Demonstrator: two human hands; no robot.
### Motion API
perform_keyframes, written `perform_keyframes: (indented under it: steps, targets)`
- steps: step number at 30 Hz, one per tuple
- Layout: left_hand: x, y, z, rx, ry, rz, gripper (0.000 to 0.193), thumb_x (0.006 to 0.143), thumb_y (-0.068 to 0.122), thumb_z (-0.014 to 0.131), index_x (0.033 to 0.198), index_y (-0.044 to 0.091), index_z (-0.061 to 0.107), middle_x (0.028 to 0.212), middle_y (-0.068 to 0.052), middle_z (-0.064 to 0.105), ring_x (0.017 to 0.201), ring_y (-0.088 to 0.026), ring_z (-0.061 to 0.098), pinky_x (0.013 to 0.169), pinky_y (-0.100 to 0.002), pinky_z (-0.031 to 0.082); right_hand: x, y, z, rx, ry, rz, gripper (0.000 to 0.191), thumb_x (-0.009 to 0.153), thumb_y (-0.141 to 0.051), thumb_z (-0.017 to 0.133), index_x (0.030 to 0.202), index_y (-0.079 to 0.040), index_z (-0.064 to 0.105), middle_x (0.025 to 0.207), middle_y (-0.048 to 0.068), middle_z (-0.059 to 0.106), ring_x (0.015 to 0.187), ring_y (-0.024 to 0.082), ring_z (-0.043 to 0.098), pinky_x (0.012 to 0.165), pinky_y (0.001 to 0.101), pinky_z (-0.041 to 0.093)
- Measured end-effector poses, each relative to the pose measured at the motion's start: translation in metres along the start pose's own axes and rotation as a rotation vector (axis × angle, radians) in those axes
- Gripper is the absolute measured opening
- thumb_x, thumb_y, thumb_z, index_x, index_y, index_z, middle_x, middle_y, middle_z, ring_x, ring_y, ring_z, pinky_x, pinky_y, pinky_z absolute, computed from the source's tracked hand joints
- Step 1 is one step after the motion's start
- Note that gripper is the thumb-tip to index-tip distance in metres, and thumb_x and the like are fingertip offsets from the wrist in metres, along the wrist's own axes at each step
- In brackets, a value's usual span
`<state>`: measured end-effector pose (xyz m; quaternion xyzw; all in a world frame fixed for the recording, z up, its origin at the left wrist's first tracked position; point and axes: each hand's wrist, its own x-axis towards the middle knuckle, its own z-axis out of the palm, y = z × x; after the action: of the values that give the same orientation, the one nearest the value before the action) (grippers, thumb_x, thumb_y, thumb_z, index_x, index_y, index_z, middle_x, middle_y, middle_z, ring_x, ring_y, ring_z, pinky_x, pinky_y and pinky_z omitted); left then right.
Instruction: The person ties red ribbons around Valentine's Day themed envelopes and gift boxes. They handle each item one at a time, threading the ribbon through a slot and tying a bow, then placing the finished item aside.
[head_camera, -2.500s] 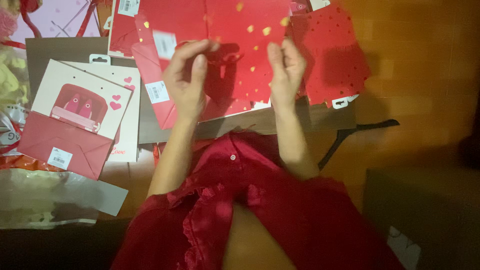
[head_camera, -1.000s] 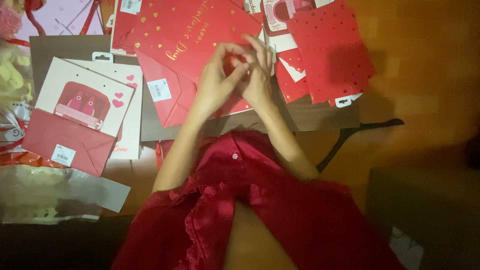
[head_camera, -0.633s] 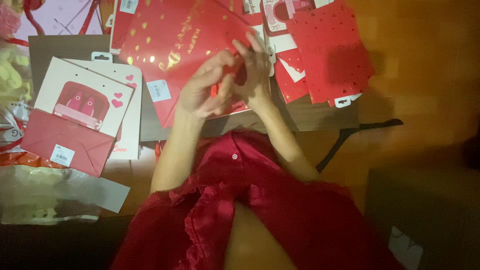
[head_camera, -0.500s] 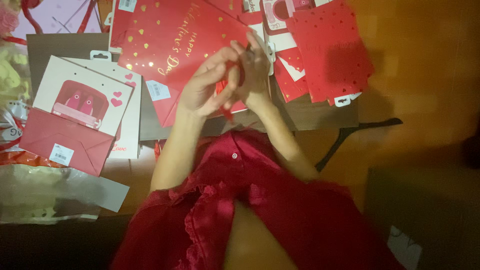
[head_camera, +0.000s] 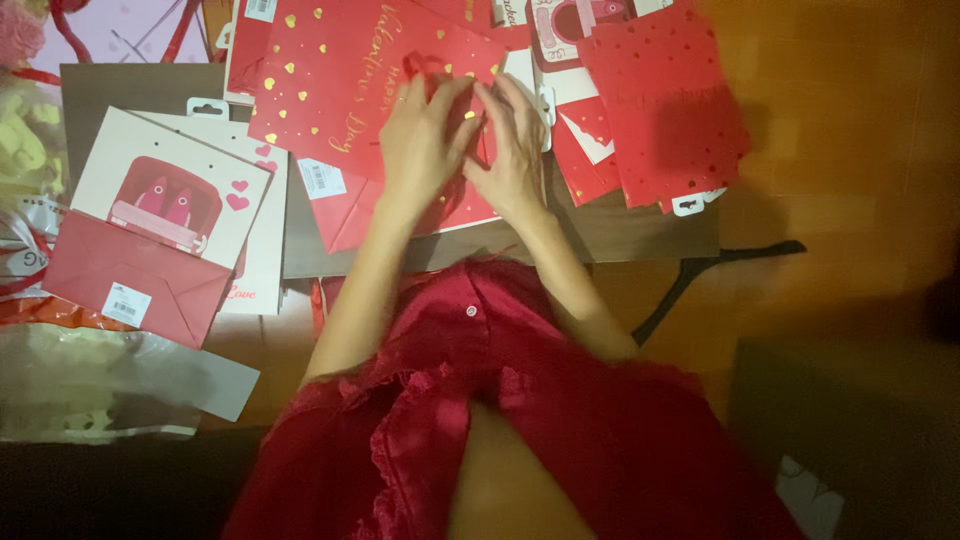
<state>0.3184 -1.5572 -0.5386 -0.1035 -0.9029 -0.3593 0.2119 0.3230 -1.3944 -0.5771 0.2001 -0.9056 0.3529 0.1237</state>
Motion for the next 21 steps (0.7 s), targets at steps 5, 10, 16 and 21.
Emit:
perform_keyframes:
  steps: [5,10,16,21]
  targets:
    - [0.001,-0.008,0.011,-0.073,-0.018,-0.129,0.018,0.091,0.023,0.080,0.103,0.012,0.073,0.086,-0.006,0.068,0.083,-0.029,0.063,0.072,-0.042,0.049,-0.001,-0.002,-0.004,0.026,0.042,-0.051,0.081,0.087,-0.012,0.084,0.155,-0.010,0.040,0.157,0.015,0.039,0.149,0.034,0.038,0.126,0.0506,0.031]
    - [-0.002,-0.013,0.016,-0.127,-0.001,-0.160,0.015,0.091,0.020,0.081,0.090,0.008,0.072,0.080,-0.009,0.064,0.078,-0.031,0.060,0.070,-0.043,0.047,-0.003,-0.001,-0.004,0.188,0.122,-0.024,0.054,0.101,-0.008,0.067,0.150,-0.003,0.044,0.152,0.016,0.049,0.147,0.034,0.045,0.126,0.0465,0.036]
    - [-0.003,-0.013,0.019,-0.299,0.129,-0.073,0.008,0.097,0.008,0.073,0.097,0.004,0.065,0.109,-0.012,0.075,0.097,-0.030,0.070,0.099,-0.046,0.050,0.001,0.002,-0.002,0.299,0.166,0.074,0.030,0.110,-0.006,0.052,0.140,-0.005,0.058,0.146,0.012,0.057,0.143,0.030,0.053,0.124,0.0440,0.042]
    - [-0.005,-0.007,0.022,-0.447,0.025,-0.285,0.007,0.098,0.006,0.069,0.097,0.002,0.063,0.110,-0.011,0.077,0.085,-0.024,0.075,0.077,-0.034,0.058,0.001,-0.009,-0.006,0.364,0.144,0.220,0.029,0.107,-0.013,0.055,0.135,-0.007,0.060,0.146,0.012,0.046,0.124,0.026,0.060,0.105,0.0393,0.054]
